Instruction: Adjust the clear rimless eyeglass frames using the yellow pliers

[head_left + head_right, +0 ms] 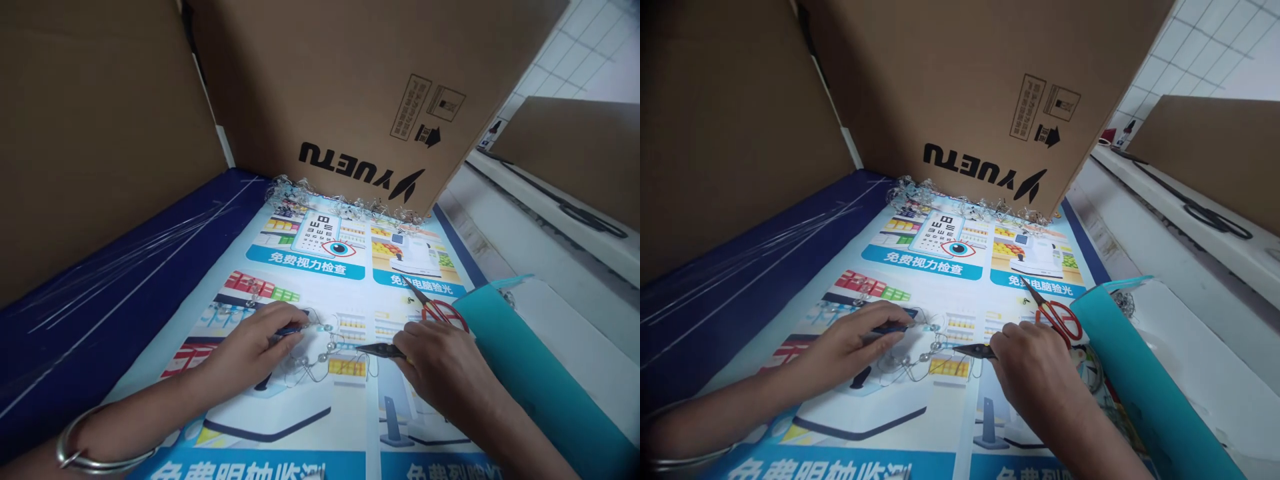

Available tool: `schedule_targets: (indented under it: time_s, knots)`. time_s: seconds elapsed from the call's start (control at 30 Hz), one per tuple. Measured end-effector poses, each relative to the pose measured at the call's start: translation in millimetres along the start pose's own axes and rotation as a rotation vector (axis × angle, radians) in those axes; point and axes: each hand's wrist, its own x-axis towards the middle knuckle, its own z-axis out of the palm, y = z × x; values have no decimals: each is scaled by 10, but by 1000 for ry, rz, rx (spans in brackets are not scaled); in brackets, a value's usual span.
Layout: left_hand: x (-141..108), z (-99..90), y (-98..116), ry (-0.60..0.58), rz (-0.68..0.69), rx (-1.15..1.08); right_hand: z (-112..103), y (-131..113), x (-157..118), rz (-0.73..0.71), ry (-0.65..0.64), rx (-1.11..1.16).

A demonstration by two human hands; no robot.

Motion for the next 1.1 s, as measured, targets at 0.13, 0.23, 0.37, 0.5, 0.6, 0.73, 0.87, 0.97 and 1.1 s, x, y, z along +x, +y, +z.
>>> schedule_targets:
  time_s: [0.13,0.23,0.37,0.5,0.6,0.73,0.87,0.97,1.1]
  knots:
    - [-64,-23,33,132,147,42,73,-49,35,7,71,38]
    - [-108,-26,79,147,297,47,124,-103,61,14,108,58]
    - [-136,-23,130,117,319,49,164,-191,83,2,121,95]
    - [-144,-34,136,125,308,56,167,-263,98,-4,106,109]
    - [-148,-53,150,99,326,47,156,-296,117,0,82,105]
    - [-154,-70,189,52,312,68,137,-332,144,-1,60,88]
    - [-161,-63,188,63,316,105,136,-363,160,-18,62,92]
    - [-167,-60,173,63,316,123,147,-382,166,-36,73,99]
    - [-159,-84,200,58,265,29,147,-402,172,-55,104,121]
